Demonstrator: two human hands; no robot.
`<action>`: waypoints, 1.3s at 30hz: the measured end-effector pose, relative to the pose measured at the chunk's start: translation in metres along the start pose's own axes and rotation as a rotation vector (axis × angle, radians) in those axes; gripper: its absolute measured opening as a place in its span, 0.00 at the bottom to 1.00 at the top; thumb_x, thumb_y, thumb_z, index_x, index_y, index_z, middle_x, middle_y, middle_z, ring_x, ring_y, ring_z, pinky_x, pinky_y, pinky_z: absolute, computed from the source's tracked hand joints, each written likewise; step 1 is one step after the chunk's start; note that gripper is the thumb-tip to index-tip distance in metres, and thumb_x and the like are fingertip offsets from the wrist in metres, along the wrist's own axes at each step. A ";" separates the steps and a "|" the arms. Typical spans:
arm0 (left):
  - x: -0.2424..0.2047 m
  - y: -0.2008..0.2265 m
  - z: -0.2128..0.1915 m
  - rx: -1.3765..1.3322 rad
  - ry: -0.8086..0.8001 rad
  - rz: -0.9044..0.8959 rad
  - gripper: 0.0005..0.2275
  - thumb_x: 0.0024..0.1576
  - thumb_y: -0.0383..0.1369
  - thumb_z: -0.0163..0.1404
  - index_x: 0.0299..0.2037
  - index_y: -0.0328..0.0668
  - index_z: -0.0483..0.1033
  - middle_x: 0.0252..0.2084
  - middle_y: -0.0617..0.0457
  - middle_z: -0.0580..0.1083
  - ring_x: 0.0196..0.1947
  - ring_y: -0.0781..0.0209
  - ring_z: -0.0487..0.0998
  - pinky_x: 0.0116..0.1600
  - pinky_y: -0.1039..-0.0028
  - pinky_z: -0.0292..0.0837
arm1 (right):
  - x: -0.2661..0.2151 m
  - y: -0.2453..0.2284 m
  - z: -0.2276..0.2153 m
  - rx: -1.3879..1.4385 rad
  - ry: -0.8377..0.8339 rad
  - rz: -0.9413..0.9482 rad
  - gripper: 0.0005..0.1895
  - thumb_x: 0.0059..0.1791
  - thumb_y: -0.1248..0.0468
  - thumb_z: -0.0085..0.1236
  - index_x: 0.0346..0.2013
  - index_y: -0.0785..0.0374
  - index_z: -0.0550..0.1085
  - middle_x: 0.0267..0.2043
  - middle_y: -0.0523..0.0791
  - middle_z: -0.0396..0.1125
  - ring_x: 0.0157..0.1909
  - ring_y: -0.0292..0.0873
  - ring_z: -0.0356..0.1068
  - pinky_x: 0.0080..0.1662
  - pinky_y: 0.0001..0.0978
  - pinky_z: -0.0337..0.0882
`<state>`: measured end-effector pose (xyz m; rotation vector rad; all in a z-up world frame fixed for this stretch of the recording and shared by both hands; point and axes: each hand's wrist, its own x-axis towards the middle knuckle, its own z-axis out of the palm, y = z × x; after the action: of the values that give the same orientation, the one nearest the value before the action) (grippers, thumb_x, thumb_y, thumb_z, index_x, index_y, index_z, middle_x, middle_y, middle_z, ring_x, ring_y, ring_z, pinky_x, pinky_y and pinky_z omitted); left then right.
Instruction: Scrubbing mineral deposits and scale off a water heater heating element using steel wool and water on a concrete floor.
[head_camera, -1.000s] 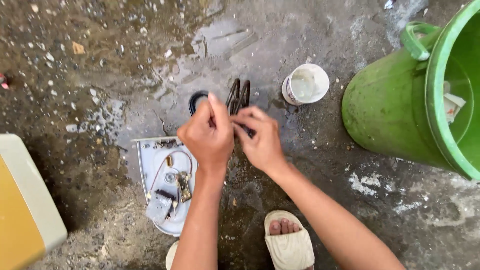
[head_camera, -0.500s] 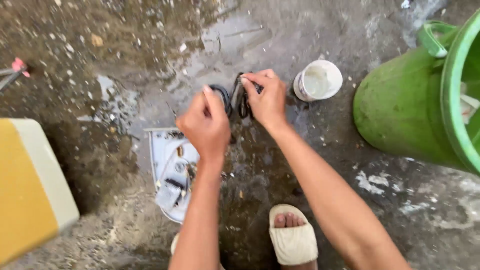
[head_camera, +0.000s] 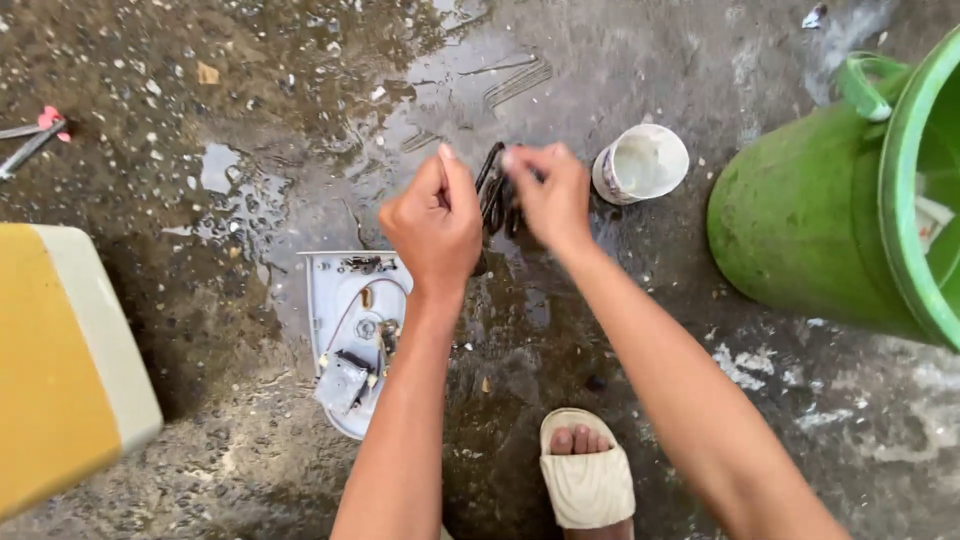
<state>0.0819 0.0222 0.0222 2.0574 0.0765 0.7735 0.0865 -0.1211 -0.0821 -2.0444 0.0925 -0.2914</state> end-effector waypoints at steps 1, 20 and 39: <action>0.004 0.000 0.000 0.001 0.006 0.001 0.22 0.62 0.28 0.49 0.14 0.47 0.55 0.07 0.54 0.54 0.08 0.53 0.58 0.22 0.73 0.55 | 0.001 -0.003 0.004 0.002 -0.002 -0.005 0.06 0.52 0.61 0.65 0.41 0.58 0.84 0.32 0.53 0.68 0.40 0.60 0.72 0.45 0.46 0.70; 0.003 -0.011 -0.007 0.029 0.008 -0.039 0.21 0.60 0.27 0.50 0.15 0.46 0.55 0.07 0.51 0.56 0.10 0.50 0.59 0.22 0.71 0.56 | 0.014 -0.015 0.017 -0.017 0.011 0.058 0.06 0.52 0.61 0.65 0.40 0.58 0.84 0.33 0.52 0.70 0.42 0.56 0.73 0.50 0.44 0.69; -0.010 0.005 -0.008 0.047 -0.028 -0.035 0.21 0.58 0.27 0.51 0.14 0.47 0.55 0.07 0.50 0.55 0.09 0.46 0.60 0.20 0.69 0.58 | 0.025 0.013 0.002 -0.105 -0.029 0.007 0.03 0.51 0.63 0.66 0.38 0.52 0.85 0.27 0.45 0.59 0.33 0.46 0.68 0.42 0.39 0.69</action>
<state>0.0682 0.0219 0.0247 2.1050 0.1154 0.7270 0.1118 -0.1304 -0.0899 -2.1517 0.0985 -0.2570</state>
